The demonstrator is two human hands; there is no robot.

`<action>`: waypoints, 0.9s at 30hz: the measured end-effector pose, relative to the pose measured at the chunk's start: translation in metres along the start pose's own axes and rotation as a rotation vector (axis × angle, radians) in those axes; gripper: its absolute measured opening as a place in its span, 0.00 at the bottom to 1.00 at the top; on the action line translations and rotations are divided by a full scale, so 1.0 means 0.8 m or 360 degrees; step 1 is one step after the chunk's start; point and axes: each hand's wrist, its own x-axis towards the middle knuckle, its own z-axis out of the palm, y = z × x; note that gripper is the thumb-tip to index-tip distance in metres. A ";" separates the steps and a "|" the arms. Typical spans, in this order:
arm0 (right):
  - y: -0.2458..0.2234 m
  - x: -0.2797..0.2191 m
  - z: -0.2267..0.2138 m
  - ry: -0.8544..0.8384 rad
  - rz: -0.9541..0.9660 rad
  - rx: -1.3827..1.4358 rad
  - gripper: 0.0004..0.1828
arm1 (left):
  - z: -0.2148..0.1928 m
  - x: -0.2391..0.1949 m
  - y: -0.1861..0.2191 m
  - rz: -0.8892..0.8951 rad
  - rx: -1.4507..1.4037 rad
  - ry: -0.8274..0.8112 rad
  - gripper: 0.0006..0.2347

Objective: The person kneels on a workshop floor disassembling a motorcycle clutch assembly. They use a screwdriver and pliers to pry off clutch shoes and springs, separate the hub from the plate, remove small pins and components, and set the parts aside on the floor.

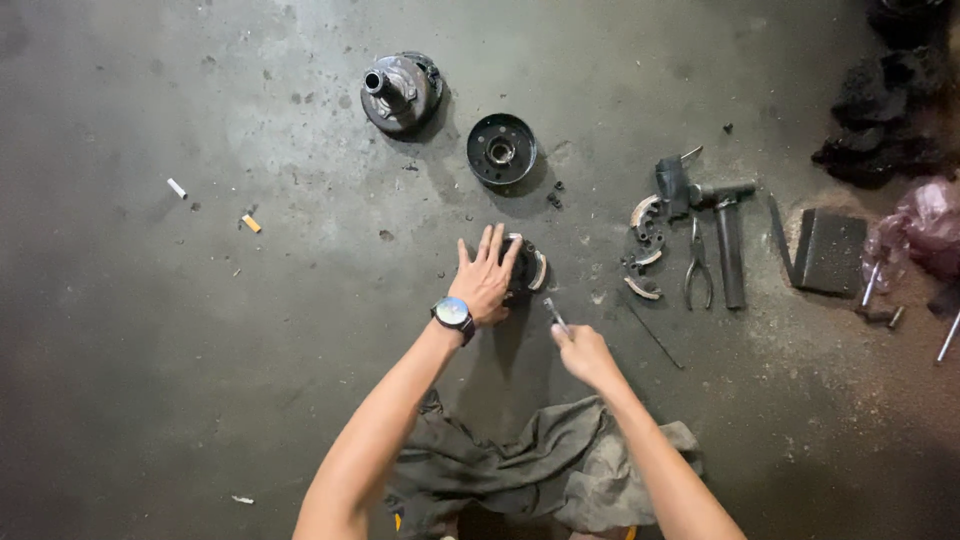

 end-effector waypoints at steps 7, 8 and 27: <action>-0.031 0.007 0.005 -0.0211 -0.0004 -0.0030 0.26 | 0.025 0.014 -0.011 -0.0058 -0.0257 0.0182 0.49; -0.036 0.010 0.005 -0.0247 -0.0016 -0.0089 0.27 | 0.024 0.016 -0.016 -0.0016 -0.0344 0.0270 0.49; -0.099 0.000 -0.011 -0.0124 -0.0158 0.0002 0.23 | 0.025 0.020 -0.035 0.0054 -0.0542 0.0319 0.45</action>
